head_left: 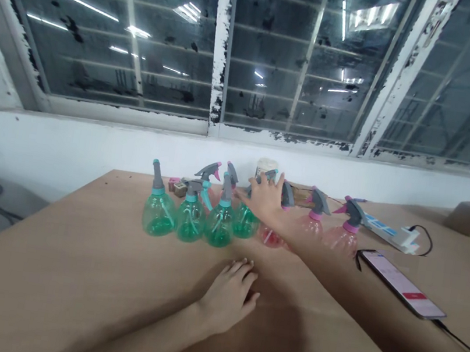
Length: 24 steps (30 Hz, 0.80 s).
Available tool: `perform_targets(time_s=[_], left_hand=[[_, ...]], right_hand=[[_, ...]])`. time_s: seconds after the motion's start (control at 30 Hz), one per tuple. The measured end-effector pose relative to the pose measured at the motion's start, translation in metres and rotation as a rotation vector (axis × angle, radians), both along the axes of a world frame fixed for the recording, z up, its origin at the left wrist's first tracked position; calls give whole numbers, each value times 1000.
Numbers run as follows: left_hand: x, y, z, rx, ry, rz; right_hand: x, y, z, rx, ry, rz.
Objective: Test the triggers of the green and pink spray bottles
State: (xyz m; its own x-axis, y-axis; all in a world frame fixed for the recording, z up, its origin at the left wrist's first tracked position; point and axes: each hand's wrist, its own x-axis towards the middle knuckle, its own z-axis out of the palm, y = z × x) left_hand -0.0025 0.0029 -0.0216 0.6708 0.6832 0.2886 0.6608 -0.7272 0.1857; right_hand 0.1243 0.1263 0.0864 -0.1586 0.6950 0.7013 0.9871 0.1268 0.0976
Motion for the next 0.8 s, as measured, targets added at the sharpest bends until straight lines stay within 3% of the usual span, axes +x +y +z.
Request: perform_targets(time_s=[0.13, 0.47, 0.8], left_hand=[[0, 1, -1, 10, -12, -10], [0, 1, -1, 17, -27, -10], [-1, 1, 3, 30, -105, -84]], right_hand=[[-1, -4, -4, -76, -61, 3], [14, -25, -2, -45, -195, 110], [34, -59, 0, -93, -96, 346]])
